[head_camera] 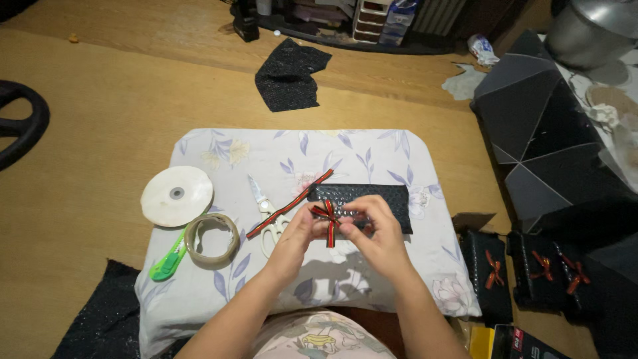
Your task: The person wraps a rectangular box with black bubble wrap, secures it with tape, and ties a red ribbon around it. They repeat this process for multiple boxes, placing the finished wrapped items on a nearby surface.
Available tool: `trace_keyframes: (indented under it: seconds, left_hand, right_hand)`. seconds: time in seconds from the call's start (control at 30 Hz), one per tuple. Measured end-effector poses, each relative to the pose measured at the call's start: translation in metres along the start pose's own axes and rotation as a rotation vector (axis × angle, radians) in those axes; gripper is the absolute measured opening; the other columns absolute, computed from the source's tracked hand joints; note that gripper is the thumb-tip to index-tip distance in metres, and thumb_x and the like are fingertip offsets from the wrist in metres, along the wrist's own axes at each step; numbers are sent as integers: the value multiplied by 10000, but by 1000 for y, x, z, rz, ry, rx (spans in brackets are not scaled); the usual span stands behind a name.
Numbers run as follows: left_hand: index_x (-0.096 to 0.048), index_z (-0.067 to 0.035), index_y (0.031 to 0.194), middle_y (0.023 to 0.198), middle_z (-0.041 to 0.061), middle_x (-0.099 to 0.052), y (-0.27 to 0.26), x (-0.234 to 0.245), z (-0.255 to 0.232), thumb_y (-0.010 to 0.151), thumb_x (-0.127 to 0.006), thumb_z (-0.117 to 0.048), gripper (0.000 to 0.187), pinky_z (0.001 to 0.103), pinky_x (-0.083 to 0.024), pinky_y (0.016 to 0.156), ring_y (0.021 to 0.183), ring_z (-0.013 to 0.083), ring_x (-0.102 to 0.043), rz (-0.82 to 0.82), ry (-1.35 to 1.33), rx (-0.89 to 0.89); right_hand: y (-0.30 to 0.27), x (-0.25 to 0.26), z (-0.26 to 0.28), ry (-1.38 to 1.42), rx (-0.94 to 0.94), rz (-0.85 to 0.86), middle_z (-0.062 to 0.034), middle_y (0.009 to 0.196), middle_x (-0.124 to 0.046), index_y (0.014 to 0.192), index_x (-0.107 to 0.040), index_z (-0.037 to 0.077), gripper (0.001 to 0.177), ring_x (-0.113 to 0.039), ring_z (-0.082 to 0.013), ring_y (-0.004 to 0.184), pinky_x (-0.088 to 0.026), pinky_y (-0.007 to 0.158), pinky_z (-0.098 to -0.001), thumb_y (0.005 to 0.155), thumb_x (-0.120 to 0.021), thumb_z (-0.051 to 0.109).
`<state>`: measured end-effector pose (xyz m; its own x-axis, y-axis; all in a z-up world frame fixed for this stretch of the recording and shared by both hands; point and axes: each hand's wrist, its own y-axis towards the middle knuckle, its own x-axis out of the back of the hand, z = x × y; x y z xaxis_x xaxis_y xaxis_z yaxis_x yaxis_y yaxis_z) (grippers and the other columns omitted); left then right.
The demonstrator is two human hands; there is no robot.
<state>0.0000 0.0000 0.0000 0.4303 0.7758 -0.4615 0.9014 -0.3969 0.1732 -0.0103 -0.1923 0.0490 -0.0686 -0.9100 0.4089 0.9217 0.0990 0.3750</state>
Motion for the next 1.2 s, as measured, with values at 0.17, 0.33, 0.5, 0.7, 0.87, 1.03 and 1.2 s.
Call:
trace_keyframes:
  seconds: [0.17, 0.33, 0.5, 0.7, 0.87, 1.03, 1.2]
  left_hand:
    - [-495, -36, 1342, 1293, 164, -683, -2, 2, -1, 1073, -325, -569, 621, 392, -471, 1000, 1168, 218, -658, 114, -27, -53]
    - [-546, -20, 1335, 1285, 132, -673, -4, -2, 0, 1058, -344, -599, 672, 396, -477, 1021, 1154, 194, -643, 99, 79, -42]
    - [-603, -46, 1317, 1236, 132, -714, -12, -16, -15, 1049, -466, -537, 575, 402, -481, 1068, 1190, 252, -661, 105, 461, -188]
    - [-648, -38, 1254, 1216, 150, -712, -10, -33, -35, 1046, -523, -413, 447, 432, -500, 1003, 1177, 346, -651, 128, 909, -414]
    - [-658, -54, 1216, 1110, 122, -738, -10, -42, -37, 996, -674, -177, 253, 432, -536, 1020, 1094, 350, -686, 73, 1067, -583]
    - [-638, -20, 1212, 1059, 115, -727, -9, -44, -32, 888, -735, -9, 338, 392, -563, 926, 1015, 311, -716, -29, 1182, -789]
    - [-598, 1, 1151, 1030, 138, -719, -8, -36, -28, 876, -733, 18, 307, 395, -586, 842, 987, 320, -718, -26, 1178, -918]
  right_hand:
    - [1, 7, 22, -151, 69, 85, -36, 1045, -694, 1019, -729, 71, 252, -658, -150, 884, -497, 662, -261, 797, -818, 148]
    - [-4, 6, 23, -256, 294, 15, -55, 1066, -695, 1029, -707, 62, 225, -658, -208, 983, -530, 823, -314, 828, -798, 108]
    - [-11, 7, 18, -202, 244, -89, -85, 1073, -675, 997, -729, 53, 215, -649, -212, 985, -525, 818, -328, 788, -773, 36]
    - [-20, 2, 7, -69, 28, -113, -74, 958, -664, 976, -741, 47, 181, -649, -168, 823, -533, 705, -290, 804, -750, -9]
    - [-19, 9, 1, -173, 116, -122, -65, 935, -676, 980, -729, 42, 176, -631, -165, 800, -516, 672, -277, 823, -735, -40]
    - [-23, 7, -10, -91, 138, -136, -61, 919, -682, 982, -730, 44, 194, -642, -154, 815, -521, 683, -265, 821, -711, -63]
    - [-27, 1, -37, 195, 149, -78, -66, 983, -660, 983, -700, 24, 181, -624, -141, 882, -514, 741, -263, 860, -659, -102]
